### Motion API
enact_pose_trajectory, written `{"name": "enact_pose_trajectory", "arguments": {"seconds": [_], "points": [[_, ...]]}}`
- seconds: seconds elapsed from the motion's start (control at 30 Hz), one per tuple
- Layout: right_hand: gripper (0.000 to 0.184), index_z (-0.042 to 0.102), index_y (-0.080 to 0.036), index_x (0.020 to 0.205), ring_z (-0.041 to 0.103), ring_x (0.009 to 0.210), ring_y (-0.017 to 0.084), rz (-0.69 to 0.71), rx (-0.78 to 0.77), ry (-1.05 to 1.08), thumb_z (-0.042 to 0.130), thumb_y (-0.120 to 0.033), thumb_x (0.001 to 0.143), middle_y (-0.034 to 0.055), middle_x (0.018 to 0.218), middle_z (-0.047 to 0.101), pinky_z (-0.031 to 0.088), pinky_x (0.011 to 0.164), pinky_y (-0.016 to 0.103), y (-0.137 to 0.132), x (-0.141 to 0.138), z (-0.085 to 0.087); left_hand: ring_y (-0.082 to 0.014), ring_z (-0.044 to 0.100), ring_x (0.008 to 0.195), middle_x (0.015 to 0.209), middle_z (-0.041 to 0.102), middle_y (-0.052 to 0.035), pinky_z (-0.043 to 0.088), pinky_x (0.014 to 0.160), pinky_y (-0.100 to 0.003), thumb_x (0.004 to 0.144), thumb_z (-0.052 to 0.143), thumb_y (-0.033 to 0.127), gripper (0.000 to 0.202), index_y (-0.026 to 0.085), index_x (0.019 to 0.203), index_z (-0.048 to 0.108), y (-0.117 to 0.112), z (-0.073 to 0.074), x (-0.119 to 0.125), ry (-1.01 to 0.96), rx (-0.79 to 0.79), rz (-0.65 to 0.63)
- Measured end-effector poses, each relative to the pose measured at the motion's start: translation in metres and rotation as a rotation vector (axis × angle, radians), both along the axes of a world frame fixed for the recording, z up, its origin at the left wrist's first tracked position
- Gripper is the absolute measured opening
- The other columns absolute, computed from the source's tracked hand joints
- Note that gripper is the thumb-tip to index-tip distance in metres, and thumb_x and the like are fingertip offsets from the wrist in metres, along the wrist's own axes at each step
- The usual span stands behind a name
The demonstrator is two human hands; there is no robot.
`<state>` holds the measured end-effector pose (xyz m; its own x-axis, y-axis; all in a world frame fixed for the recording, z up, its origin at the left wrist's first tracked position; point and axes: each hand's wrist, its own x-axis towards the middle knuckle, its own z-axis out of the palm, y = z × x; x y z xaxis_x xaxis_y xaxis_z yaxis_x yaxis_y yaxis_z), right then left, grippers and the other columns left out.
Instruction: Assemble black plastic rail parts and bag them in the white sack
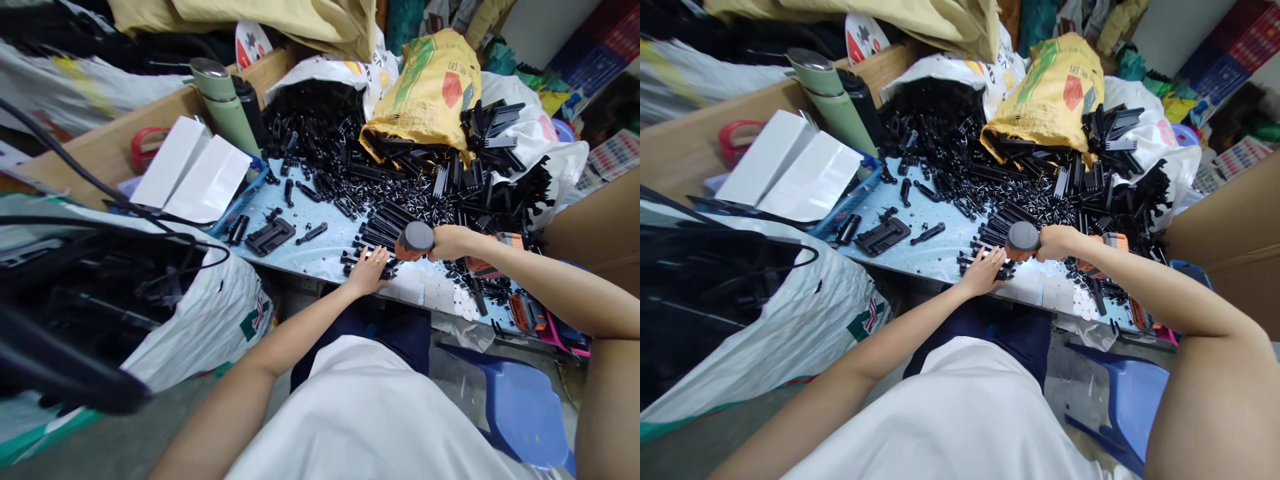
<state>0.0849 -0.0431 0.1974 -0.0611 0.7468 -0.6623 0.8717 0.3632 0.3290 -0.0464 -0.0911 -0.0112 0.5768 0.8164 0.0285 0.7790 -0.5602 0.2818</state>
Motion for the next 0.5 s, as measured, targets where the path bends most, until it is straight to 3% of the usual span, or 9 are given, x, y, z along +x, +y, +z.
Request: {"name": "enact_pose_trajectory", "arguments": {"seconds": [0.13,0.3,0.4,0.5], "points": [[0.032,0.068,-0.015,0.087,0.062,0.08,0.024,0.089,0.012,-0.015,0.059,-0.034,0.063,0.0115,0.088,0.066,0.041,0.055,0.025,-0.01,-0.008,0.003,-0.026,0.01,0.133,0.136,0.028,-0.0178,0.009,0.112,-0.049,0.085,0.058,0.039,0.068,0.007,0.136,0.028,-0.002,-0.002,-0.002,-0.025,0.032,-0.001],[0.025,0.068,-0.014,0.082,0.062,0.074,0.022,0.058,-0.094,0.026,0.059,-0.028,0.063,0.0104,0.082,0.066,0.04,0.053,0.024,-0.014,-0.011,-0.01,-0.0279,0.011,0.132,0.133,0.032,-0.0193,0.009,0.112,-0.049,0.084,0.059,0.036,0.066,0.005,0.135,0.03,-0.002,-0.003,-0.003,-0.023,0.015,-0.026],[0.028,0.068,-0.015,0.087,0.062,0.08,0.024,0.009,-0.035,0.107,0.059,-0.028,0.065,0.0107,0.088,0.066,0.041,0.057,0.025,-0.029,0.007,-0.018,-0.0265,0.008,0.133,0.139,0.021,-0.0175,0.009,0.112,-0.049,0.085,0.058,0.036,0.07,0.005,0.138,0.024,-0.003,-0.003,-0.004,0.014,0.015,-0.028],[0.034,0.066,-0.016,0.097,0.062,0.082,0.022,-0.145,-0.012,0.356,0.062,-0.026,0.065,0.0081,0.093,0.066,0.044,0.063,0.024,-0.053,0.047,-0.027,-0.0256,0.007,0.133,0.141,0.014,-0.0147,0.009,0.112,-0.048,0.087,0.053,0.037,0.069,0.006,0.139,0.021,-0.005,-0.003,-0.004,0.062,0.032,-0.014]]}}
